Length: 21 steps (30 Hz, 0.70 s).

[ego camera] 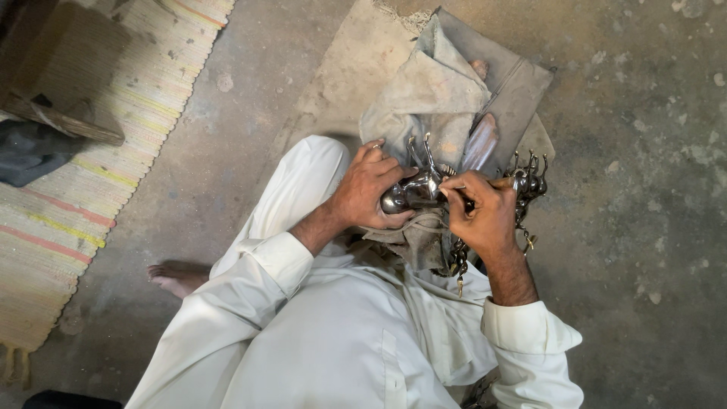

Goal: The person sits on the floor finishing silver-toned metal camel figurines. They hold a figurine steady and work its surface and details with a small hand tool, repositioning the piece repeatedly, then use a wooden hand-press tool to work on the figurine while holding it against the work cloth.

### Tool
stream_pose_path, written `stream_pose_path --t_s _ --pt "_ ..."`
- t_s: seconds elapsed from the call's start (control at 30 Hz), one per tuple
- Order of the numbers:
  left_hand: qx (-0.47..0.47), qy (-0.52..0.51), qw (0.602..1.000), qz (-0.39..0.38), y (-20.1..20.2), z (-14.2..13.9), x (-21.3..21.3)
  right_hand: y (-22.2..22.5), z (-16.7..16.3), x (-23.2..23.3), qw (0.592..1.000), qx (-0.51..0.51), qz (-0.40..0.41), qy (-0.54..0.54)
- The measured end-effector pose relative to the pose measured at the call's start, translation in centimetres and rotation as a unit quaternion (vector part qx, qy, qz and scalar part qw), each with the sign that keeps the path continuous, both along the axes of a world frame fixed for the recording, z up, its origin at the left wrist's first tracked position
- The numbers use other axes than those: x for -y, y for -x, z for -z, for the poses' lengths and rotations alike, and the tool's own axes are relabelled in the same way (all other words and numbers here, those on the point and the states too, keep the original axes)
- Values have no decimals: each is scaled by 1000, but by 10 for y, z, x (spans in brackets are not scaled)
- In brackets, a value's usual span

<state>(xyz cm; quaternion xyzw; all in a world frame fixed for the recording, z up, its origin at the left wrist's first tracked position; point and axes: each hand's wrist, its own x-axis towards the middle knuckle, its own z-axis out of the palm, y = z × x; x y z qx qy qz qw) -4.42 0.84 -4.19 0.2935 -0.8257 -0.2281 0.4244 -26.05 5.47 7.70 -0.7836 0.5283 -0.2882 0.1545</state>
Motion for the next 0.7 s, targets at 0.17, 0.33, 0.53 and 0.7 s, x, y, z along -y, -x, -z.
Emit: stream_pose_path --t_s 0.17,0.33,0.53,0.7 --pt "2 -3 1000 -1 0 0 1 6 5 2 1000 -4 -20 21" --pt "-5 -3 1000 0 0 -1 0 8 7 0 999 1 -33 22" --pt "-10 1 1000 -1 -1 -1 -1 13 7 -4 998 3 -54 21" --pt "-17 -1 1000 5 0 -1 4 17 15 -8 992 78 62 -71"
